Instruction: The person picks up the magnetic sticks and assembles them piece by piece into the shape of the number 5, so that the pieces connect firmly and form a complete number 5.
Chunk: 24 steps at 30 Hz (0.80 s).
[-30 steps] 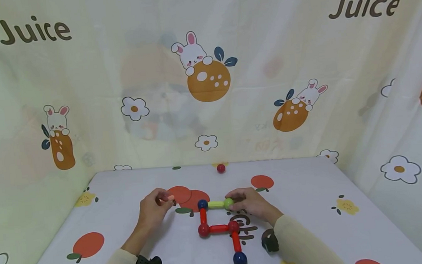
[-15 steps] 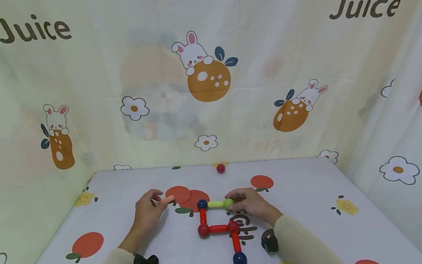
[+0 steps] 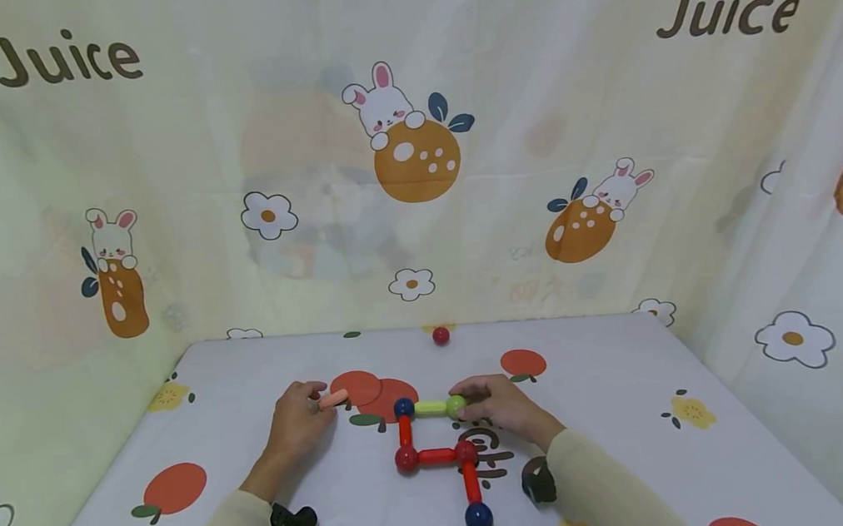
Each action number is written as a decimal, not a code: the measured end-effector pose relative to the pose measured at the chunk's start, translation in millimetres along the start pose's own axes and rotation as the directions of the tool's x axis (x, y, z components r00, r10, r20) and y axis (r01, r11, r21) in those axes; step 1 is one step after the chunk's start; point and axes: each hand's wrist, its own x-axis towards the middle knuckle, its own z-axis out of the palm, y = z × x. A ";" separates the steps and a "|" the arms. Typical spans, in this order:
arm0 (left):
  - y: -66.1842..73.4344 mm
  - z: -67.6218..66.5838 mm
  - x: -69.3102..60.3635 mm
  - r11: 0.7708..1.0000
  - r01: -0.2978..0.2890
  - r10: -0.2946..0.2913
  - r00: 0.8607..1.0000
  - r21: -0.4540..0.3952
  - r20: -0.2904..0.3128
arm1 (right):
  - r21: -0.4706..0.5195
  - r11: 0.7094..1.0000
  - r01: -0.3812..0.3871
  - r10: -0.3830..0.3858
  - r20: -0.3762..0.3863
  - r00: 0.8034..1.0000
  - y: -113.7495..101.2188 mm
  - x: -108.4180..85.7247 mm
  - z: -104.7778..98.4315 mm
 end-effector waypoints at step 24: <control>-3.9 4.7 -0.7 1.000 0.007 -0.006 1.000 0.013 -0.013 | -0.022 1.000 -0.003 0.003 -0.015 1.000 1.1 -0.6 1.8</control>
